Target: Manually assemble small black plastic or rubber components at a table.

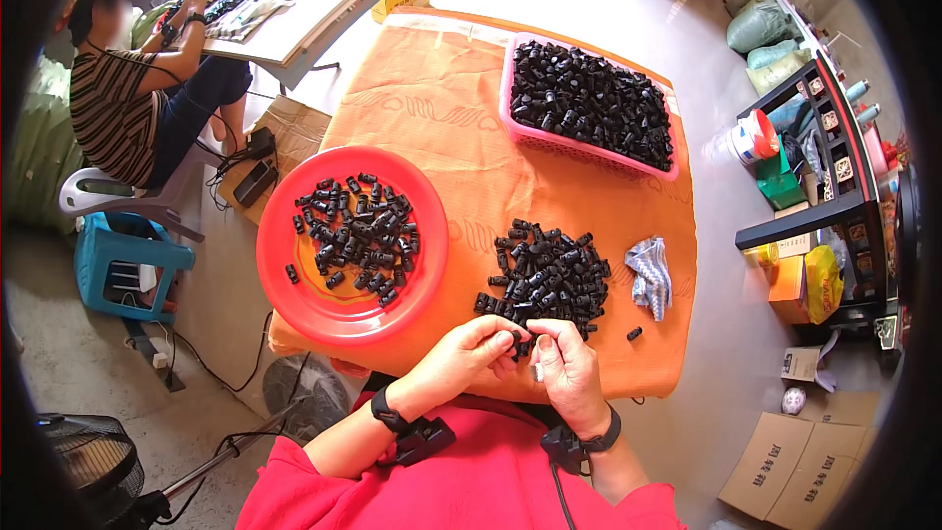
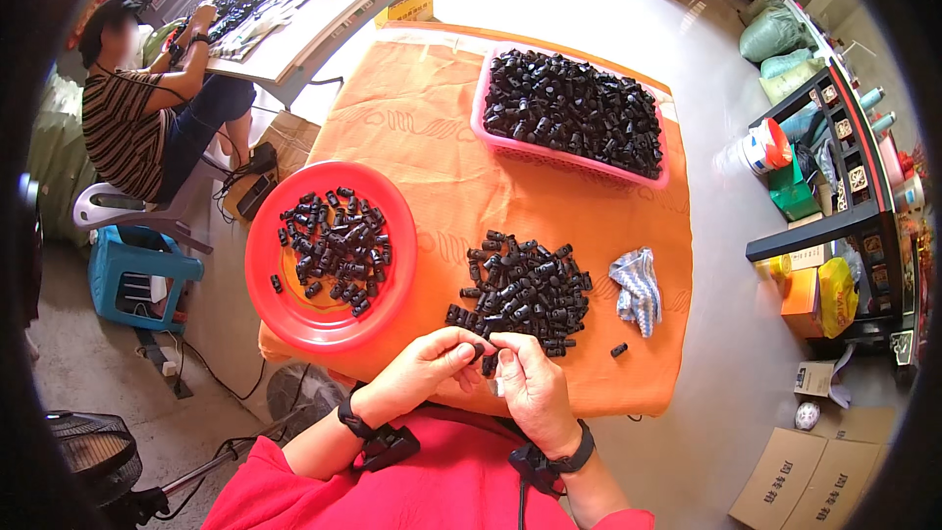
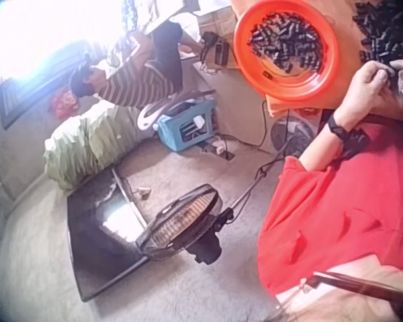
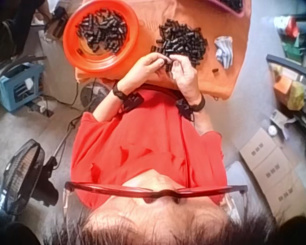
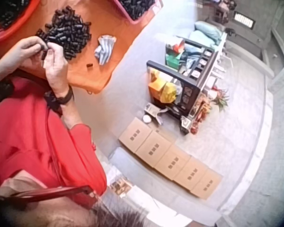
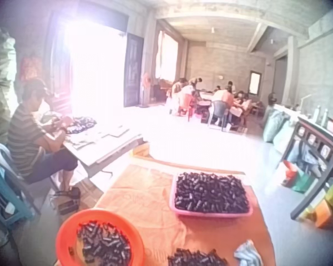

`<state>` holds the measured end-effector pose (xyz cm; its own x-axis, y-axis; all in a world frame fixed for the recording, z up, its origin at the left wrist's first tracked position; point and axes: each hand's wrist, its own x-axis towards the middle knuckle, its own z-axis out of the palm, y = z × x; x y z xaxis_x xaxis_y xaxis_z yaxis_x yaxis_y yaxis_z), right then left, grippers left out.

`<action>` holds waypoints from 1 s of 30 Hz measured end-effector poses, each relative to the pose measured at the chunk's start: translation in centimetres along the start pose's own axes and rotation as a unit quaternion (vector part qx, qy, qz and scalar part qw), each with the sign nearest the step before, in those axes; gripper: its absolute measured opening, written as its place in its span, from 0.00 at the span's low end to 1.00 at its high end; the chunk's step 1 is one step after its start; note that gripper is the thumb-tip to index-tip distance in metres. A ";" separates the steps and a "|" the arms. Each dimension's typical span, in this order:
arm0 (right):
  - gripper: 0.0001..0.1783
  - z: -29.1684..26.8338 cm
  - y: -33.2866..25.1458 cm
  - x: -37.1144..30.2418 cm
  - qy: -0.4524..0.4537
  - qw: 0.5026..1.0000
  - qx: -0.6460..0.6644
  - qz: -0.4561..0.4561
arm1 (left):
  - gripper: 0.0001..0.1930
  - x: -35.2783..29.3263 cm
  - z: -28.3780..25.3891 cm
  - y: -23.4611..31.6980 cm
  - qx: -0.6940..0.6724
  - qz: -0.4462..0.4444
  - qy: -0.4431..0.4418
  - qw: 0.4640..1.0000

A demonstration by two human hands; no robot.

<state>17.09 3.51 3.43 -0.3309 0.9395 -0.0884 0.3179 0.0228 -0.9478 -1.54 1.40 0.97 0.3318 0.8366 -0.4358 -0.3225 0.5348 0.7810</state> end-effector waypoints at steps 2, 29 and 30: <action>0.10 0.0 0.0 -0.1 -0.006 1.000 0.003 -0.024 | 0.12 0.0 0.0 0.0 -0.009 0.020 -0.017 1.000; 0.06 -0.2 -0.7 -0.5 0.005 0.998 -0.013 -0.055 | 0.12 -0.9 0.5 -0.1 -0.168 -0.071 -0.066 0.981; 0.06 -0.2 -0.5 -0.6 0.005 0.998 -0.013 -0.054 | 0.12 -0.9 0.6 -0.1 -0.168 -0.072 -0.067 0.981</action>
<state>17.32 2.97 4.02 -0.3549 0.9348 0.0167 0.3041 0.1324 -0.9434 -1.32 0.55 1.56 0.5016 0.7387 -0.4502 -0.5302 0.6737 0.5147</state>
